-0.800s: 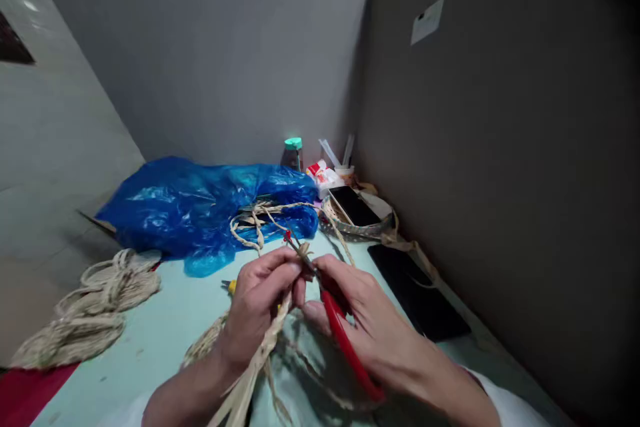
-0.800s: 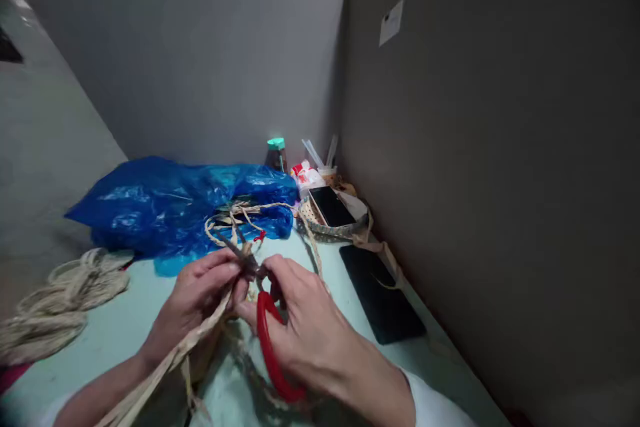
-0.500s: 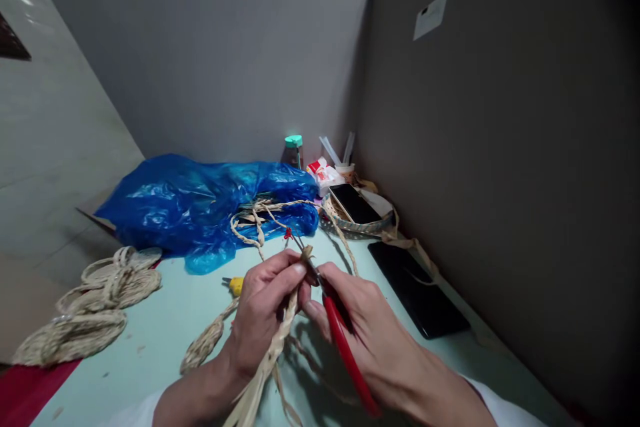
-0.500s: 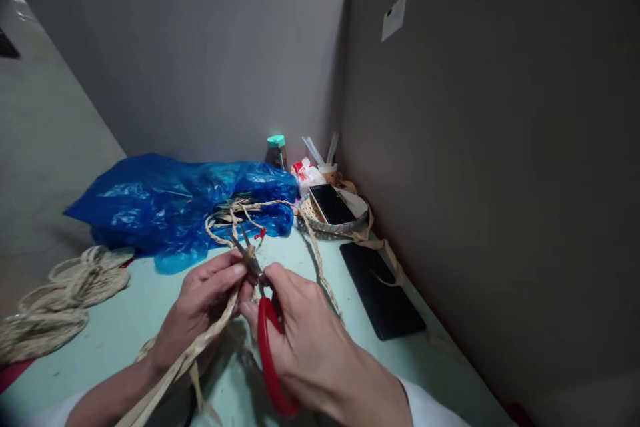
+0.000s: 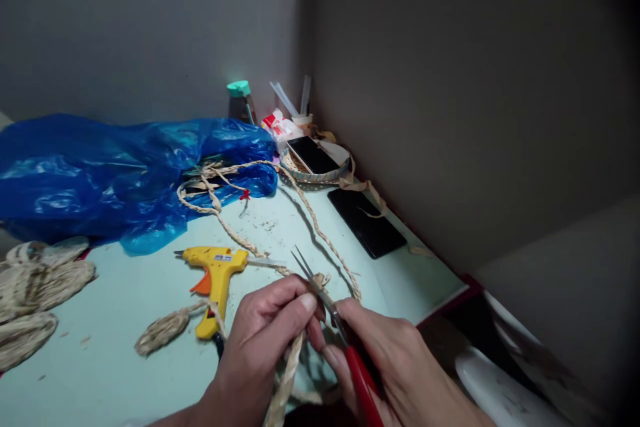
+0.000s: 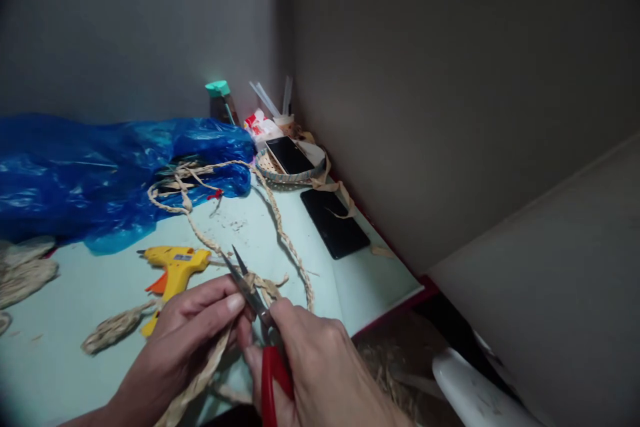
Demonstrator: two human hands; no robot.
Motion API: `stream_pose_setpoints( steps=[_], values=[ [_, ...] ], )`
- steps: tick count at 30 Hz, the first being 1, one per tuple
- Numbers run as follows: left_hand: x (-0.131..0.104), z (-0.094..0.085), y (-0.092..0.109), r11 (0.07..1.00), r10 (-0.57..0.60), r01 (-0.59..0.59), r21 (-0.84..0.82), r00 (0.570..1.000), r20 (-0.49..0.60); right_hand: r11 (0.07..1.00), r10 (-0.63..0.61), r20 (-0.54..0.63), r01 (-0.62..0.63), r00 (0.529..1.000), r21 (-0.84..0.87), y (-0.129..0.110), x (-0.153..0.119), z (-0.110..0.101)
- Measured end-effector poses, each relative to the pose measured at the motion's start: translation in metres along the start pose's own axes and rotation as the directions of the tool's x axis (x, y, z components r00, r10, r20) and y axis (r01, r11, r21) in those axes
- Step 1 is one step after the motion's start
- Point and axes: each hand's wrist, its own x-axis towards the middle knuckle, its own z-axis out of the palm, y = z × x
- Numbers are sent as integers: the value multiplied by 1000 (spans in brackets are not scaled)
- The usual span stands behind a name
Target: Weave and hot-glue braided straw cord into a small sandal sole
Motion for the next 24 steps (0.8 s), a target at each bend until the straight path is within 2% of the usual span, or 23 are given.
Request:
stream_pose_setpoints(
  steps=[3,6,10,14,17,20,24],
  values=[
    [1,4,3,998,-13,9,70,998,58,999,31,-33,-32,999,-5,6,-14,5],
    [11,0,6,988,-7,0,154,999,45,998,40,-75,-37,996,45,13,-9,3],
    [26,-18,7,995,23,-13,102,995,-93,999,33,-165,-29,986,26,15,26,-9],
    [27,-39,8,996,72,-63,55,981,-178,1000,-22,-92,22,995,-4,8,66,-24],
    [21,-49,12,994,108,-106,19,964,-241,984,-84,-45,76,995,-161,4,90,-38],
    [13,-57,17,990,124,-137,-28,950,-286,900,-126,2,116,992,-419,3,117,-44],
    [7,-71,17,987,94,-128,-94,949,-301,808,-93,64,113,994,-578,10,156,-31]
  ],
)
